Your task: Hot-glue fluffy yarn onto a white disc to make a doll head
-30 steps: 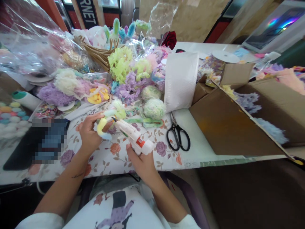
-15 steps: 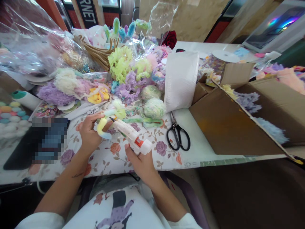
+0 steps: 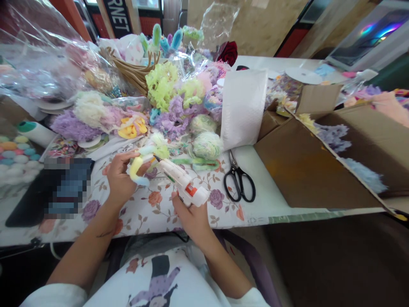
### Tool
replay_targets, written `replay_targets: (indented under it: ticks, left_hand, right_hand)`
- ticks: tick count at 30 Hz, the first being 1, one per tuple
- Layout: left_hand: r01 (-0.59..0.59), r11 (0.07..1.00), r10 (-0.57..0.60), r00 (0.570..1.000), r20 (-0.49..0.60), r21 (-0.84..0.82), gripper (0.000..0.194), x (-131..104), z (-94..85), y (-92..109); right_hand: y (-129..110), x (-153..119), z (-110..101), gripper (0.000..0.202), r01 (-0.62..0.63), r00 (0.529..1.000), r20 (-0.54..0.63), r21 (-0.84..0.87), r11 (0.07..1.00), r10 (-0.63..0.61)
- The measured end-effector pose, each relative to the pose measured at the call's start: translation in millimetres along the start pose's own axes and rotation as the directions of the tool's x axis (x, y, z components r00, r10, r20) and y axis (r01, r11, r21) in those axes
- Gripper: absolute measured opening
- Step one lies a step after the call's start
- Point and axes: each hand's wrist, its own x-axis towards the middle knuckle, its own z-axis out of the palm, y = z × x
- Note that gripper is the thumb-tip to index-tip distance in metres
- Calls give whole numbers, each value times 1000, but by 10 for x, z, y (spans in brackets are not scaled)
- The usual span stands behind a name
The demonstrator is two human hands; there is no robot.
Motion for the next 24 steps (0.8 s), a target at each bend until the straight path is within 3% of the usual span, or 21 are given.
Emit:
replay_targets:
  ticks: [14,24]
  left_hand:
    - [97,995,-97,995,3,-21,32,-12,-1,-39]
    - [86,996,-86,996,2,-8,34,-9,-6,-33]
  right_hand:
    - [45,-6,-52,26,51,998,29,-102,994,-48]
    - [30,1,-10,27,68,998,9,-110,992,-68]
